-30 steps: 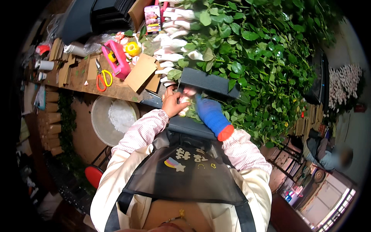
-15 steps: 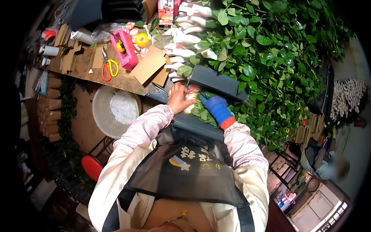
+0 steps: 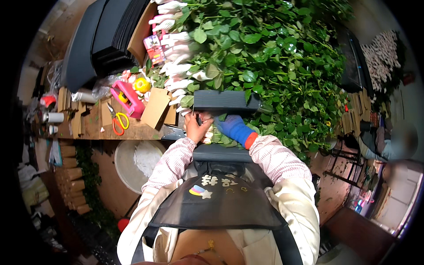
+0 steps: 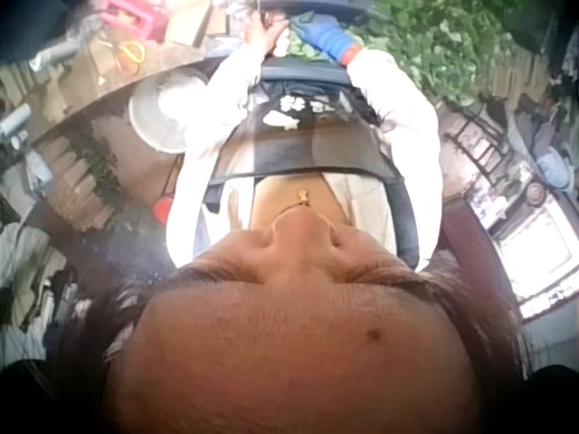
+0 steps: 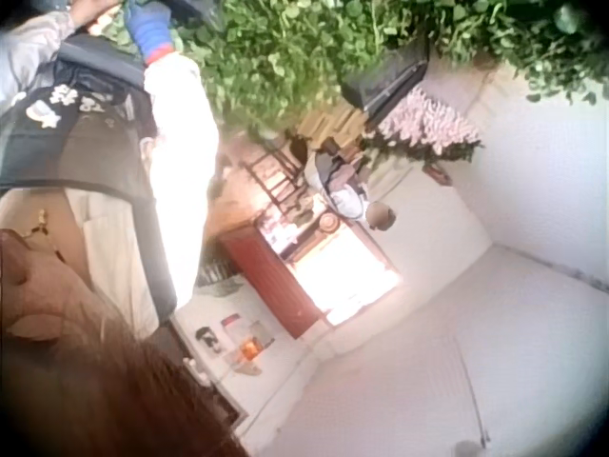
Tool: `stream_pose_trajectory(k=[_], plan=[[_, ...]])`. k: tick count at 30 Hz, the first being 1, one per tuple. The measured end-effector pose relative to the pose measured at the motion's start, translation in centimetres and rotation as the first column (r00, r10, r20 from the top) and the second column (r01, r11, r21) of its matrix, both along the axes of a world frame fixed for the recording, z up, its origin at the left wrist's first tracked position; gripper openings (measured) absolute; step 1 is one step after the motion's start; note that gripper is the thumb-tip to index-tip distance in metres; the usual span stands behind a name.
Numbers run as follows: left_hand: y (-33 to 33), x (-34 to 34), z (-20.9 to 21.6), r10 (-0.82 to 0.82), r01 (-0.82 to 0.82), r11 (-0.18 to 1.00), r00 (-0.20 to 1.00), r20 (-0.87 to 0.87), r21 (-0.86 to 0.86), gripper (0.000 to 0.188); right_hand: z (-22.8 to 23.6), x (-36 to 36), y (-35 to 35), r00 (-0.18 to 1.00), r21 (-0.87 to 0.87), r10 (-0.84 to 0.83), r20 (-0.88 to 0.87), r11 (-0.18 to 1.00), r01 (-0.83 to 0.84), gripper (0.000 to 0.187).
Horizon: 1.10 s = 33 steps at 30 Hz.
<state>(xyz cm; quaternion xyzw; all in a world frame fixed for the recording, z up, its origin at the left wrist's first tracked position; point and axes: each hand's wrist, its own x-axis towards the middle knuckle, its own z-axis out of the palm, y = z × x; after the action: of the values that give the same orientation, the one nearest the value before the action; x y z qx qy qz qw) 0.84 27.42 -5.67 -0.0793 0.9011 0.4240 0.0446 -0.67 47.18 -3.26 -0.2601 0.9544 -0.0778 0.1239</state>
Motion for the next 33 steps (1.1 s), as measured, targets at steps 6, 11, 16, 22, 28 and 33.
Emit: stream_pose_trajectory(k=[6,11,16,22,28,33], plan=[[-0.4,-0.3,-0.8,-0.077,0.074,0.995,0.996,-0.046,-0.073,0.048,4.6,-1.5,-0.7,0.955,0.196,0.114,0.273,0.966,-0.171,0.039],[-0.3,-0.4,-0.4,-0.085,0.082,0.993,0.996,-0.037,-0.081,0.05,7.1,-2.0,-2.7,0.982,0.133,-0.149,0.114,0.982,0.133,0.024],[-0.4,-0.5,-0.4,-0.088,0.081,0.993,0.993,-0.085,-0.081,0.048,5.5,-2.1,-3.5,0.982,0.212,-0.186,0.033,0.962,0.175,0.022],[-0.1,-0.1,0.5,-0.083,0.074,0.995,0.988,-0.132,-0.072,0.042,6.4,-2.8,-3.7,0.951,0.333,-0.227,0.209,0.931,0.149,0.035],[0.0,0.2,0.8,-0.078,0.067,0.994,0.986,-0.145,-0.081,0.04,3.4,-2.8,-4.1,0.947,0.057,-0.254,0.196,0.967,0.248,0.053],[-0.2,-0.2,0.5,-0.086,0.08,0.996,0.986,-0.143,-0.042,0.038,0.0,-2.8,-4.3,0.958,-0.015,-0.264,0.108,0.964,0.267,0.059]])
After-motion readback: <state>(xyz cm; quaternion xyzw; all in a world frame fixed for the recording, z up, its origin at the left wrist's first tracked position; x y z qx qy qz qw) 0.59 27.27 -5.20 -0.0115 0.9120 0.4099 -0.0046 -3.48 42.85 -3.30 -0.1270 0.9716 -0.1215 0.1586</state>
